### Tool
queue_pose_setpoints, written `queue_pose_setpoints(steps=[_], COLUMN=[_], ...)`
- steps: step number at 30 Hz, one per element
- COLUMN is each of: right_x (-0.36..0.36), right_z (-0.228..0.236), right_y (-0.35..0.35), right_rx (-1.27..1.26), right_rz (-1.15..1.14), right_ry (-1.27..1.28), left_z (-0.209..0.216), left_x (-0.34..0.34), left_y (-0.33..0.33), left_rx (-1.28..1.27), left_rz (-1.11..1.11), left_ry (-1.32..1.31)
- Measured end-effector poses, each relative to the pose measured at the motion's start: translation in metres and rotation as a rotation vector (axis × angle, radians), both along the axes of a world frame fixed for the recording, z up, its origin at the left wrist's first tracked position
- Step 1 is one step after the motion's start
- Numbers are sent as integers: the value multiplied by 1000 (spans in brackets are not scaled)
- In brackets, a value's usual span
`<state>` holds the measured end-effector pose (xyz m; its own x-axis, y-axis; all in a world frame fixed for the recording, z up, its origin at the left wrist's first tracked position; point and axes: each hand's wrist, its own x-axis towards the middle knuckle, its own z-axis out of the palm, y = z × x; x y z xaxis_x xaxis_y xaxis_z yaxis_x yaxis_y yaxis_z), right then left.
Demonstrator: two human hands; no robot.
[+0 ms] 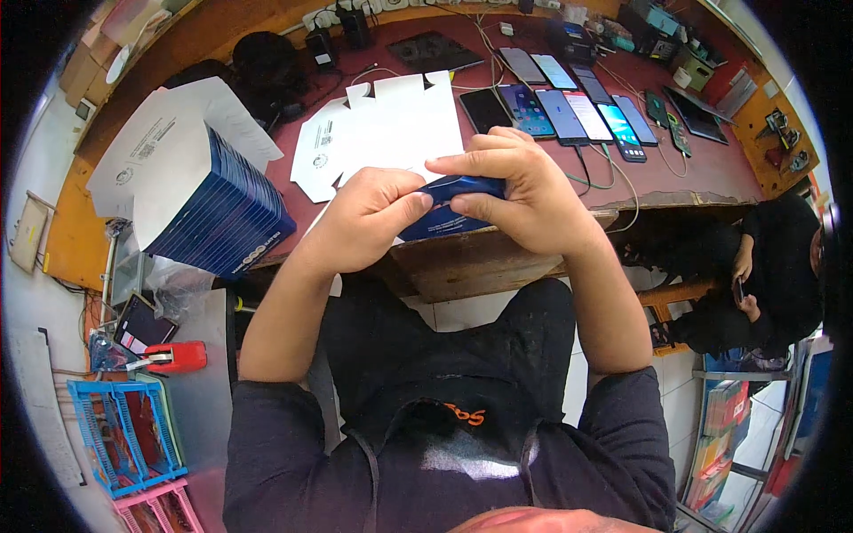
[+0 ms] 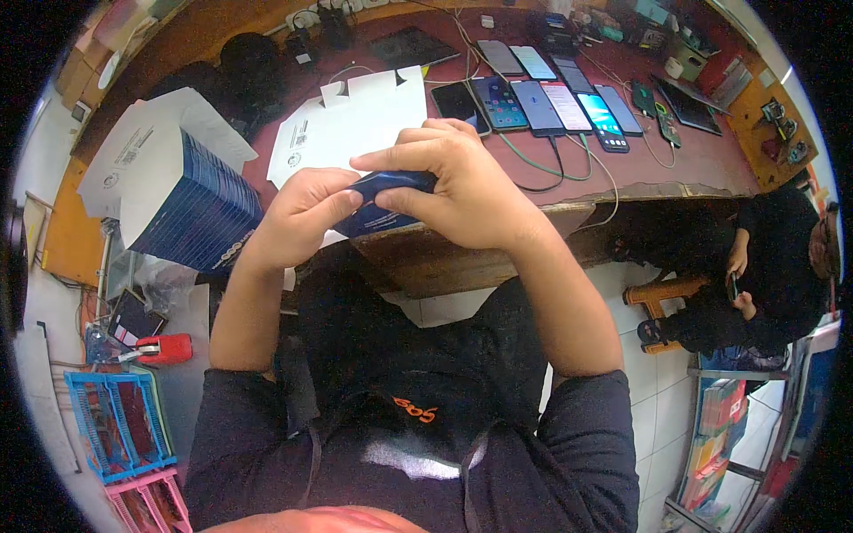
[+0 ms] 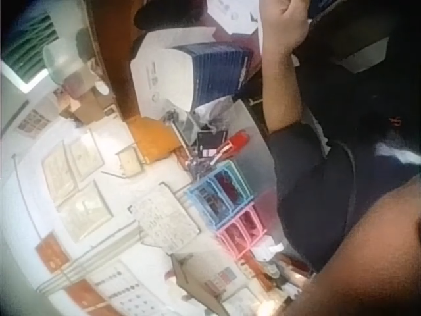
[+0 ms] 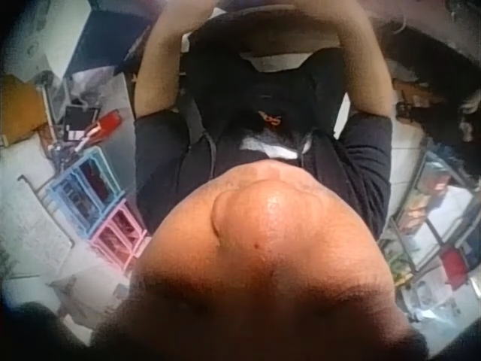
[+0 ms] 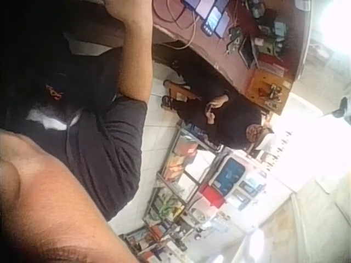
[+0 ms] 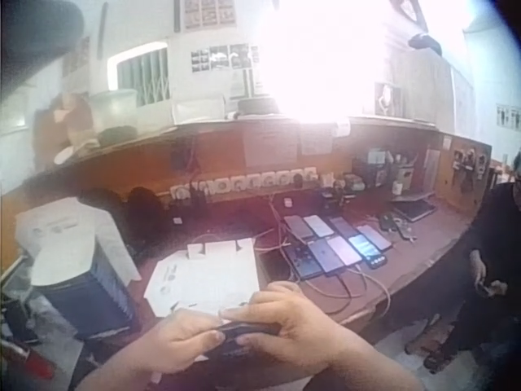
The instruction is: Assembling cardboard food boxes by folding and stacking them.
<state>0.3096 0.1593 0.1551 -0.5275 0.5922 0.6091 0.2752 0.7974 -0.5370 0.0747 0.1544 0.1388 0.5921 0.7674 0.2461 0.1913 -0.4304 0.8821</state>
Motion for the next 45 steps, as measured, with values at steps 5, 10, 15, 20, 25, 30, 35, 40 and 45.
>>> queue_pose_setpoints(steps=[5, 10, 15, 20, 25, 30, 35, 40, 45], right_x=[1, -4, -9, -18, -29, -26, -31, -39, -41], right_z=[-10, -11, -13, -27, -31, -26, -30, -35, -42], right_y=[4, 9, -9, -35, -52, -54, -50, -53, -56], right_rx=[-126, -6, 423, 556, 449, 504, 496, 512, 332], right_rz=[-45, 66, -308, -122, 36, 32, -133, -328, -330], right_ry=[207, 44, 377, 245, 288, 299, 314, 281, 377], left_z=[0, 11, 19, 30, 44, 34, 26, 11, 2], left_x=[-4, 1, -8, 3, 5, 10, 30, 42, 38], left_y=[-1, -5, -13, -28, -39, -48, -60, -65, -67], left_rx=[-52, 58, -63, -151, -267, -123, 154, -55, -170], left_rz=[48, 51, 127, 93, 92, 197, 227, 158, 85], left_ry=[55, 73, -70, -560, -647, -594, -416, -505, -514])
